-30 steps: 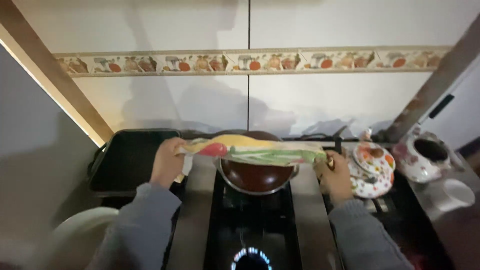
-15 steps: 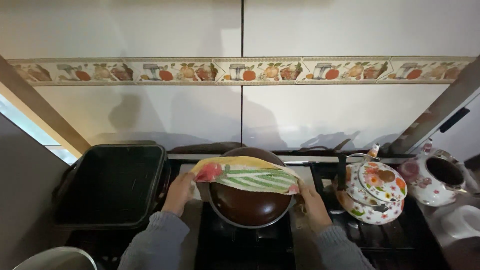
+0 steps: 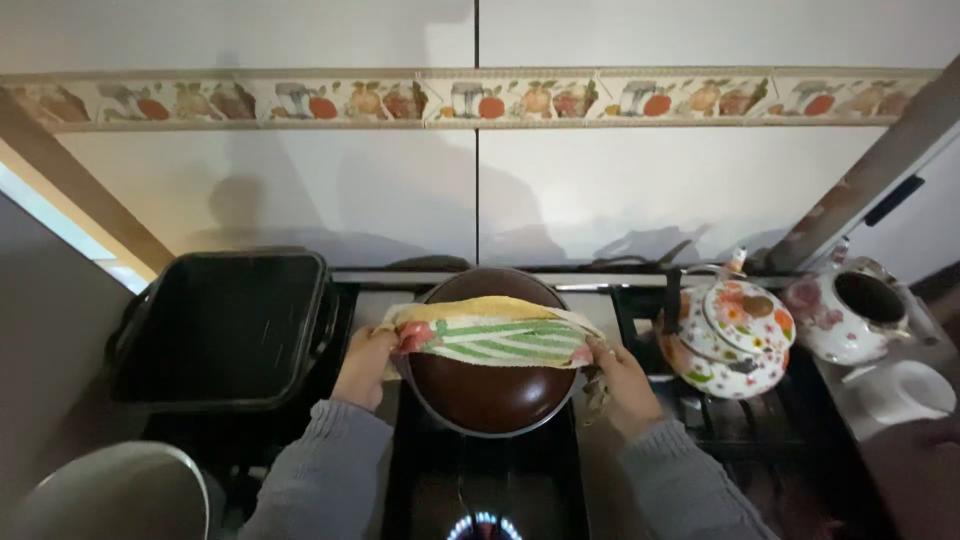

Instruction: The recorder is cooking and stirring a pot on a gas stove.

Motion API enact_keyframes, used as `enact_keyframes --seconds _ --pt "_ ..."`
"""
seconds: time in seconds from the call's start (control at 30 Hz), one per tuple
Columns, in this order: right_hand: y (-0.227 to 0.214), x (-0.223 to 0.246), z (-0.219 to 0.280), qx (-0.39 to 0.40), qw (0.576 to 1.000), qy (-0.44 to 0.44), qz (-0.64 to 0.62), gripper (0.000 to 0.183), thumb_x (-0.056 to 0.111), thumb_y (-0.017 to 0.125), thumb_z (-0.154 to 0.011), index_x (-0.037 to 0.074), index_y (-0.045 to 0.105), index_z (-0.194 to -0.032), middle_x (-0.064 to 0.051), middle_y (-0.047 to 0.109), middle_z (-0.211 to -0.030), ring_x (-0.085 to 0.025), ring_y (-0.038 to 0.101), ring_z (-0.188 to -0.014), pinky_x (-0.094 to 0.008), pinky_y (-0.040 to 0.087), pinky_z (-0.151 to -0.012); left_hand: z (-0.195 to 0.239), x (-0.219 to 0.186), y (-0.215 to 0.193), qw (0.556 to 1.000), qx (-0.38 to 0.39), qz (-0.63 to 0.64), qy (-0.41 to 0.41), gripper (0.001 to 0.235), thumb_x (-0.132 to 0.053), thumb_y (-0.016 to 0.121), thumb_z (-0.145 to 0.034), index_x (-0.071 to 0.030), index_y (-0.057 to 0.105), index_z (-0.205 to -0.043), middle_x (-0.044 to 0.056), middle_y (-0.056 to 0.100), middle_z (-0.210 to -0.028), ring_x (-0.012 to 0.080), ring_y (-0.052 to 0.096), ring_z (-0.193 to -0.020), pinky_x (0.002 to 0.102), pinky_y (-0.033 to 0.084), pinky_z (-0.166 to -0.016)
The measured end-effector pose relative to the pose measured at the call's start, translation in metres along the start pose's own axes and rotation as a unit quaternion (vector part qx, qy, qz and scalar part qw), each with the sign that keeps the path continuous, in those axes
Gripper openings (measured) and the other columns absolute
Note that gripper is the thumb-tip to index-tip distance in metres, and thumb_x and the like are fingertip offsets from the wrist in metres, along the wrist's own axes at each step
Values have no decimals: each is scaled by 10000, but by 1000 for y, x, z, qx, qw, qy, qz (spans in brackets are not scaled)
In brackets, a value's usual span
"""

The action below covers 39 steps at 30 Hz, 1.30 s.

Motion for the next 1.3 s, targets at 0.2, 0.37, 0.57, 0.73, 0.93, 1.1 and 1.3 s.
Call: enact_keyframes --seconds 0.2,0.37,0.57,0.73,0.93,1.1,1.3 --pt "3 17 85 20 1000 0 9 484 359 579 -1006 -4 612 -1325 -73 738 -1067 -153 707 -829 -308 587 -625 93 11 -21 999 8 43 17 402 -124 580 -860 14 599 -1237 122 667 -1107 231 643 -981 380 533 -851" --pt "-9 7 158 4 996 83 40 504 413 554 -992 67 615 -1354 -89 744 -1007 -240 647 -715 -402 503 -488 171 24 -47 999 -26 -4 42 340 -112 589 -866 3 607 -1185 89 662 -1047 195 628 -941 355 516 -838" --pt "-45 -46 187 -27 997 67 42 473 361 581 -990 3 643 -1293 -55 750 -1087 -129 695 -886 -300 562 -763 254 44 -66 999 -25 22 -21 307 -78 562 -857 -43 607 -1158 75 669 -1001 192 639 -901 347 522 -803" --pt "-54 -84 201 -15 989 134 53 482 356 615 -1069 -31 686 -1347 -156 680 -1052 -258 551 -843 -401 422 -685 272 73 -85 998 -9 49 38 274 -56 548 -872 12 620 -1127 75 665 -991 174 627 -894 325 508 -805" --pt "-34 -73 215 39 991 120 31 484 331 555 -1002 -1 625 -1346 -97 740 -1100 -184 667 -944 -351 542 -779 289 91 -89 997 -39 64 -12 269 -79 538 -878 -23 602 -1133 66 654 -963 187 639 -864 344 540 -753" --pt "-46 -75 194 31 978 126 166 509 366 609 -996 -2 624 -1347 -99 696 -1060 -165 599 -882 -328 504 -731 272 121 -111 998 -34 57 3 289 -79 569 -867 -19 622 -1144 73 657 -945 185 623 -818 332 517 -671" --pt "-38 -8 215 11 909 -13 417 473 390 654 -971 -58 641 -1119 -98 617 -735 -204 554 -577 -353 453 -514 317 69 -101 975 -94 -173 101 258 -144 650 -897 -17 641 -1121 106 680 -913 168 625 -765 327 522 -648"
Point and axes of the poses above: each hand's wrist, its own z-axis away from the middle knuckle, its own y-axis out of the palm, x = y × z, the point moved 4 cm from there along -z, towards the middle knuckle
